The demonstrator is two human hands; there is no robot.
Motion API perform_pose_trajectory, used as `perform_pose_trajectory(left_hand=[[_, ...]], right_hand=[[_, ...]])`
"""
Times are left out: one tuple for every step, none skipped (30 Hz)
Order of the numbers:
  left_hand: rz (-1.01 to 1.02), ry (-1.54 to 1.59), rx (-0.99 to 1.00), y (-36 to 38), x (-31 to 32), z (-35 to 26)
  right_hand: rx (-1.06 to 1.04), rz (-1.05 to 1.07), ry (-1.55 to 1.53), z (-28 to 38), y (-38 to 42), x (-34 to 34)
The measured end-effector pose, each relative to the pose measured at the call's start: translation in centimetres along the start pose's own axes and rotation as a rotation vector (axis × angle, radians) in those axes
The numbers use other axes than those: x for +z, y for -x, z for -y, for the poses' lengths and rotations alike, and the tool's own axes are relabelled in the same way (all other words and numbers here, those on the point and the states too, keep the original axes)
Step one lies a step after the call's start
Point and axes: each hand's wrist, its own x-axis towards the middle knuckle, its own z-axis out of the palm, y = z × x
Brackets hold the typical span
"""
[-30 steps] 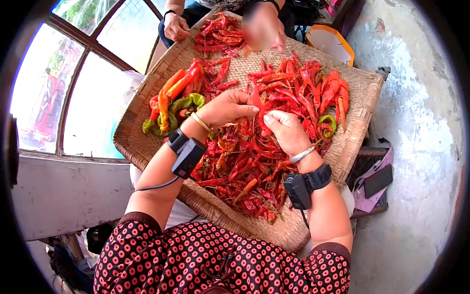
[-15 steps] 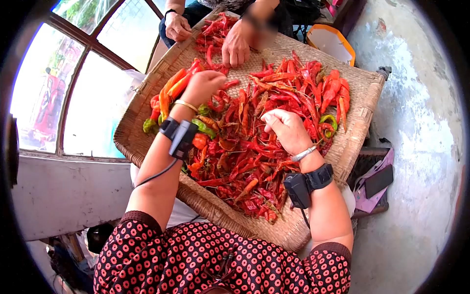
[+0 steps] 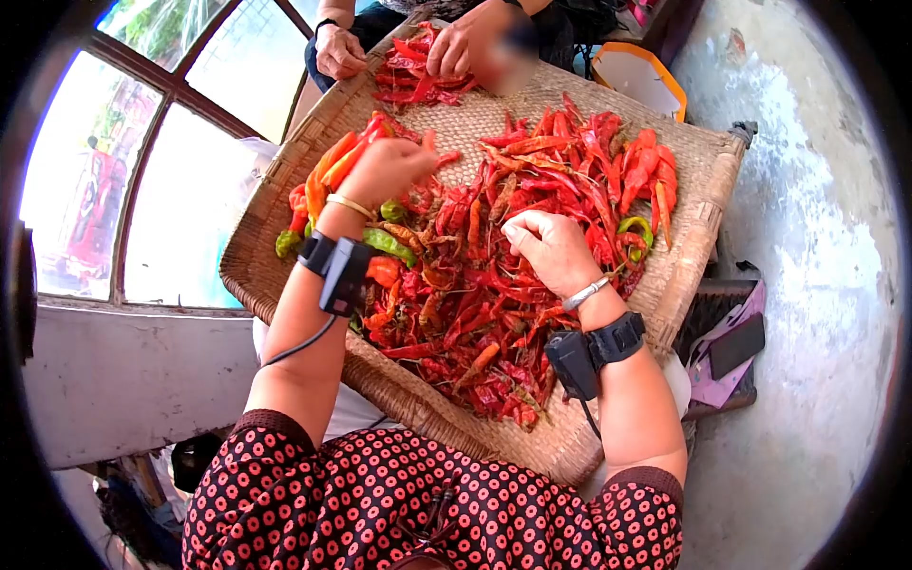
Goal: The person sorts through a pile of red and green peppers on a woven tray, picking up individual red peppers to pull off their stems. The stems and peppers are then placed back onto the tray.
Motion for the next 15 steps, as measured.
perform_pose_trajectory(left_hand=[[-0.123,0.209,0.040,-0.4,-0.1,0.6],[-0.248,0.419,0.079,-1.2,-0.2,1.6],[-0.299,0.176,0.050,-1.7,-0.6,2.0],[-0.301,0.176,0.050,-1.8,-0.2,2.5],[-0.299,0.018,0.140,-1.7,0.7,3.0],[-0.295,-0.141,0.228,-1.3,1.5,2.9],[-0.136,-0.324,0.230,-0.8,1.9,2.0],[-0.045,-0.408,0.247,-0.6,2.8,1.9],[0.057,-0.493,0.207,0.1,3.1,0.7],[0.160,-0.578,0.167,0.8,3.2,-0.6],[0.160,-0.577,0.166,1.2,3.6,-1.1],[0.168,-0.704,0.138,1.5,3.9,-1.4],[0.175,-0.830,0.110,1.7,4.1,-1.6],[0.177,-0.832,0.110,1.8,4.4,-1.6],[0.169,-0.851,0.119,1.8,4.6,-1.4]], right_hand=[[-0.001,0.001,0.005,0.0,0.0,0.0],[-0.002,0.003,0.009,0.0,0.0,0.1],[-0.004,0.004,0.010,0.0,0.0,0.1],[-0.016,-0.014,0.018,-0.3,-0.1,0.2],[-0.028,-0.032,0.027,-0.4,-0.1,0.3],[-0.026,-0.030,0.027,-0.4,-0.1,0.3],[-0.028,-0.038,0.026,-0.5,-0.1,0.4],[-0.029,-0.045,0.026,-0.5,-0.1,0.4],[-0.026,-0.044,0.026,-0.5,-0.1,0.4],[-0.016,-0.020,0.044,-0.3,-0.1,0.2],[-0.007,0.004,0.062,-0.2,-0.1,0.1],[-0.007,0.004,0.061,-0.2,-0.1,0.1],[-0.010,0.006,0.065,-0.1,-0.1,0.1],[-0.013,0.009,0.068,-0.1,0.0,0.2],[-0.013,0.008,0.068,-0.1,0.0,0.2]])
